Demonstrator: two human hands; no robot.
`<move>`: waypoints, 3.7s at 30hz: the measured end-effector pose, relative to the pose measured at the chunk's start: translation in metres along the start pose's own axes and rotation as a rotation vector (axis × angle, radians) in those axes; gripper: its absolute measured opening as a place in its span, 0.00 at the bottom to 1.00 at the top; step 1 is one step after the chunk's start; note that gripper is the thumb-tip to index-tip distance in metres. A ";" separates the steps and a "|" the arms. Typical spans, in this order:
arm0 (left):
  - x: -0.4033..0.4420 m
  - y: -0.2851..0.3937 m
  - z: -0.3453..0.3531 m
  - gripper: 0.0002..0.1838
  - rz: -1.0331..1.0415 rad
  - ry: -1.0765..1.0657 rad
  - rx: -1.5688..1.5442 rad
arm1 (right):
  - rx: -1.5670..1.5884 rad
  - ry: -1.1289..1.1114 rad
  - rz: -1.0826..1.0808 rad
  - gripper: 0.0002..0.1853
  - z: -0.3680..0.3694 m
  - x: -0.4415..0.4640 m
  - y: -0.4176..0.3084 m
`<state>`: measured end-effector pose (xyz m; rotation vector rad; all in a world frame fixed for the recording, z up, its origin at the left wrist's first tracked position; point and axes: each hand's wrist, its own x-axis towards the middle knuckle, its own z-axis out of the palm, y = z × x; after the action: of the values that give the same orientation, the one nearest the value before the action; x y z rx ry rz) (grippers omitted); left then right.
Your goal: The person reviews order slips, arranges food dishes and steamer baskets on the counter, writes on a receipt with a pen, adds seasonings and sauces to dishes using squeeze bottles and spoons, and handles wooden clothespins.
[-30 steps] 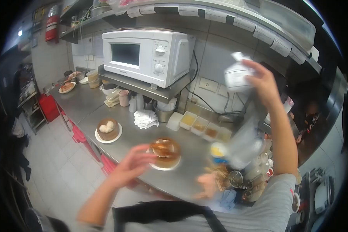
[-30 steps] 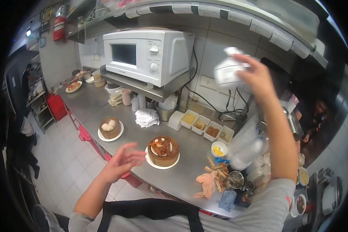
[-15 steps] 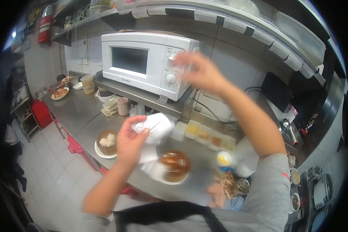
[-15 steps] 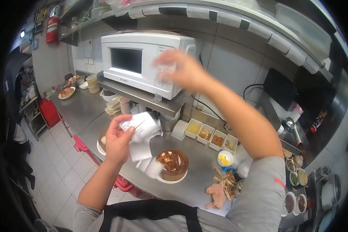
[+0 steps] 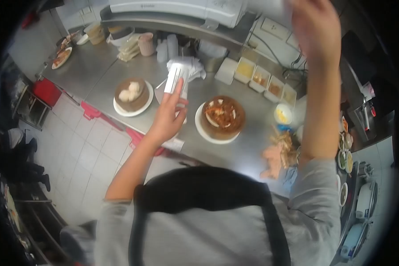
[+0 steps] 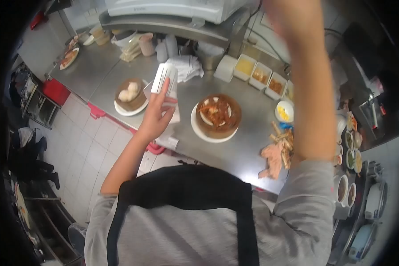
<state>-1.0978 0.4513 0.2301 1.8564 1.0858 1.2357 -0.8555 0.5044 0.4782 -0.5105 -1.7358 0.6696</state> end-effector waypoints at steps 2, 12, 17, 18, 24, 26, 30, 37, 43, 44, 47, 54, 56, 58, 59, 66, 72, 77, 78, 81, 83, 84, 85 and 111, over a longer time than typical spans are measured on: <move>-0.004 -0.027 0.002 0.42 0.019 -0.005 0.022 | 0.117 0.146 0.295 0.16 0.057 -0.101 0.013; -0.057 -0.125 0.000 0.50 -0.019 -0.316 0.132 | -0.204 0.151 0.698 0.24 0.190 -0.338 0.226; -0.072 -0.143 0.005 0.55 -0.049 -0.403 0.247 | -0.562 0.054 0.599 0.20 0.194 -0.321 0.195; -0.072 -0.144 0.004 0.55 -0.035 -0.404 0.256 | -0.683 0.057 0.535 0.18 0.198 -0.318 0.183; -0.073 -0.148 0.003 0.57 -0.008 -0.387 0.276 | -0.439 -0.116 0.663 0.10 0.221 -0.306 0.193; -0.073 -0.146 0.003 0.57 -0.009 -0.368 0.262 | -0.554 -0.190 0.565 0.11 0.220 -0.317 0.211; -0.073 -0.149 0.003 0.57 -0.015 -0.357 0.232 | -0.661 -0.259 0.565 0.13 0.224 -0.313 0.211; -0.073 -0.152 0.003 0.57 -0.003 -0.359 0.204 | -0.605 -0.304 0.574 0.15 0.208 -0.305 0.206; -0.083 -0.159 0.011 0.58 0.020 -0.378 0.322 | -0.994 -0.134 0.927 0.24 0.206 -0.335 0.191; -0.087 -0.177 0.016 0.57 0.064 -0.392 0.316 | -0.969 -0.202 1.019 0.22 0.210 -0.317 0.179; -0.086 -0.186 0.011 0.62 0.123 -0.424 0.295 | -0.646 0.074 0.825 0.15 0.211 -0.335 0.212; -0.081 -0.160 -0.001 0.55 -0.023 -0.308 0.153 | -0.652 -0.162 -0.070 0.18 0.105 -0.177 0.094; -0.082 -0.160 0.002 0.54 -0.026 -0.267 0.098 | -0.454 0.026 -0.128 0.21 0.059 -0.084 0.038; -0.082 -0.160 0.004 0.53 0.040 -0.249 0.190 | -0.557 0.219 -0.476 0.17 0.016 0.016 -0.003; -0.082 -0.157 0.005 0.53 0.071 -0.237 0.233 | -0.500 0.311 -0.544 0.14 -0.006 0.063 -0.009; -0.082 -0.148 0.001 0.46 -0.021 -0.281 0.219 | -0.592 0.705 -0.348 0.20 -0.093 0.196 0.015; -0.076 -0.158 0.003 0.40 0.221 -0.204 0.536 | -0.667 0.699 -0.219 0.20 -0.091 0.185 0.013; -0.067 -0.163 0.005 0.41 0.152 -0.247 0.556 | -0.795 0.775 -0.315 0.20 -0.088 0.200 -0.010; -0.067 -0.164 0.005 0.42 0.168 -0.230 0.550 | -0.984 0.776 -0.449 0.17 -0.087 0.202 -0.012; -0.068 -0.164 0.005 0.41 0.224 -0.183 0.536 | -1.564 1.000 -0.742 0.15 -0.041 0.181 -0.022; -0.065 -0.160 0.004 0.40 0.279 -0.147 0.536 | -1.481 0.708 -0.926 0.15 -0.017 0.195 -0.020; -0.065 -0.162 0.003 0.41 0.245 -0.183 0.530 | -1.434 0.537 -0.968 0.16 -0.001 0.206 -0.016; -0.066 -0.164 0.003 0.41 0.209 -0.219 0.524 | -1.351 0.367 -0.926 0.17 0.016 0.224 -0.009; -0.002 -0.064 -0.042 0.26 0.106 0.306 -0.162 | -1.056 -0.168 -0.019 0.21 0.076 0.067 -0.013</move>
<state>-1.1557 0.4814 0.1896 1.6561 1.0187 1.6593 -0.9461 0.5242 0.5206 -1.1649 -2.1699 -0.3002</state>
